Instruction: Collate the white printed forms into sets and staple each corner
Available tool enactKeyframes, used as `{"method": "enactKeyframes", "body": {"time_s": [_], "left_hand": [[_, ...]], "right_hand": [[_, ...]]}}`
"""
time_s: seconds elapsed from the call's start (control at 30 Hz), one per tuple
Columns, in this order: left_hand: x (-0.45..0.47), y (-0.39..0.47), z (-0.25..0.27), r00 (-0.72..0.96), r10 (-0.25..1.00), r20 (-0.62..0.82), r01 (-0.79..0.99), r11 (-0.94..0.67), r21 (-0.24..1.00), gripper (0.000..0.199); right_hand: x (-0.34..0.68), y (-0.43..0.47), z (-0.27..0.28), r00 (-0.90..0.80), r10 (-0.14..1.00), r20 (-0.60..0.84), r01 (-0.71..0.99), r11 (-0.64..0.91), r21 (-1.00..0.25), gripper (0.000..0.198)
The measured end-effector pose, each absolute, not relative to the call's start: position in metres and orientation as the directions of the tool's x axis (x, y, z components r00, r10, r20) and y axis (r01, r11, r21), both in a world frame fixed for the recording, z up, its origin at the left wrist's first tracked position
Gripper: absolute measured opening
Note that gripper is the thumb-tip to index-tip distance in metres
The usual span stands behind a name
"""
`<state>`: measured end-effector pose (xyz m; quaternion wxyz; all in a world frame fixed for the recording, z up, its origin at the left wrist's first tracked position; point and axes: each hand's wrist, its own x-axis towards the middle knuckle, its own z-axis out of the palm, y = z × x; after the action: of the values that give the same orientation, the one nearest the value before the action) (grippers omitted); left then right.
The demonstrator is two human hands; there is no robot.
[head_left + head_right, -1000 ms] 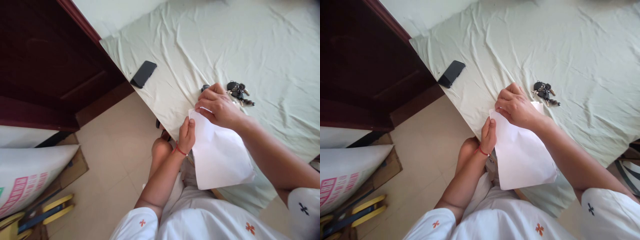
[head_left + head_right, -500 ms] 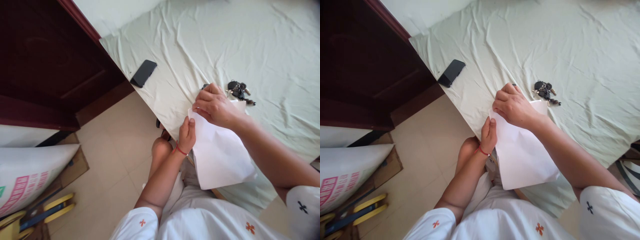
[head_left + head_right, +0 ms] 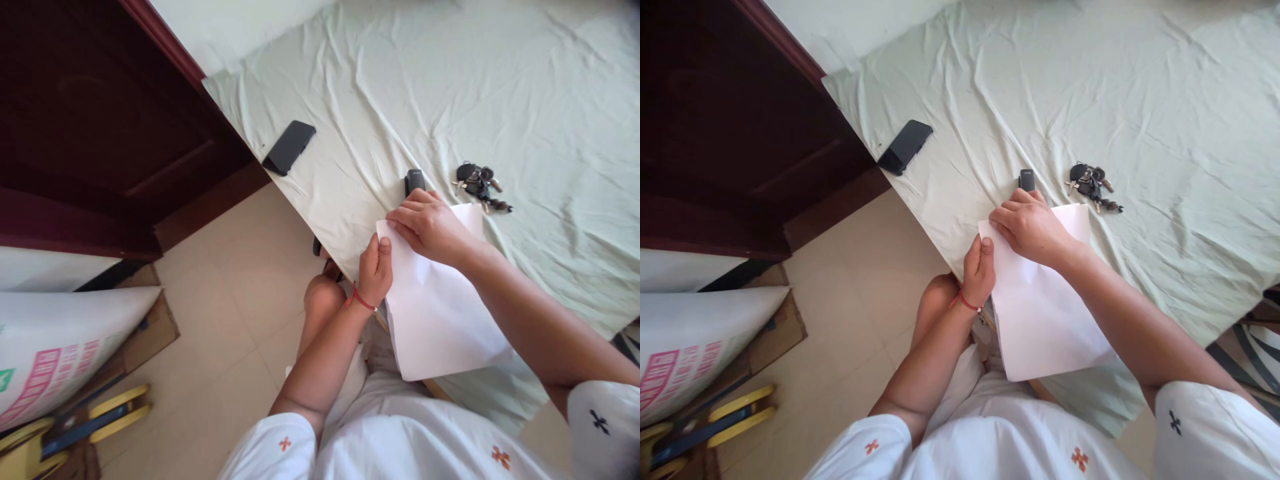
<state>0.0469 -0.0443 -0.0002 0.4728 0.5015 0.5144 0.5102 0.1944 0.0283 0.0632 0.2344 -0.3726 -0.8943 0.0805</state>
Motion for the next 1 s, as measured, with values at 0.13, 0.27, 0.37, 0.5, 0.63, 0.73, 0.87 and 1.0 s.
{"method": "enactKeyframes", "body": {"time_s": [0.13, 0.27, 0.37, 0.5, 0.63, 0.73, 0.87, 1.0], "left_hand": [[0.046, -0.042, -0.002, -0.035, 0.999, 0.025, 0.017, -0.024, 1.000, 0.055], [0.047, -0.040, -0.003, -0.028, 0.998, 0.062, 0.003, -0.062, 0.998, 0.056], [0.047, -0.040, -0.002, -0.043, 0.998, 0.052, 0.044, -0.050, 0.998, 0.056], [0.047, -0.041, 0.001, -0.062, 0.997, 0.050, 0.085, -0.044, 0.995, 0.059], [0.044, -0.042, 0.003, -0.069, 0.996, 0.055, 0.059, -0.050, 0.997, 0.059], [0.043, -0.042, 0.003, -0.056, 0.997, 0.057, 0.024, -0.055, 0.998, 0.058], [0.045, -0.042, 0.002, -0.019, 0.997, 0.076, -0.042, -0.077, 0.996, 0.056], [0.047, -0.041, 0.001, -0.009, 0.997, 0.073, -0.042, -0.073, 0.996, 0.055]], "right_hand": [[0.195, 0.026, 0.066, -0.617, 0.698, 0.362, 0.609, 0.716, -0.342, 0.031], [0.188, 0.021, 0.069, -0.629, 0.694, 0.349, 0.616, 0.719, -0.320, 0.028], [0.187, 0.021, 0.073, -0.620, 0.703, 0.348, 0.629, 0.711, -0.316, 0.027], [0.218, 0.025, 0.071, -0.436, 0.746, 0.504, 0.700, 0.633, -0.331, 0.023], [0.282, 0.018, 0.050, -0.020, 0.788, 0.616, 0.759, 0.413, -0.503, 0.039], [0.316, -0.007, 0.032, 0.111, 0.932, 0.344, 0.455, 0.260, -0.852, 0.043], [0.318, -0.046, 0.023, 0.022, 0.967, -0.253, 0.016, -0.254, -0.967, 0.041], [0.302, -0.055, 0.029, 0.067, 0.883, -0.464, -0.081, -0.459, -0.885, 0.036]]}}
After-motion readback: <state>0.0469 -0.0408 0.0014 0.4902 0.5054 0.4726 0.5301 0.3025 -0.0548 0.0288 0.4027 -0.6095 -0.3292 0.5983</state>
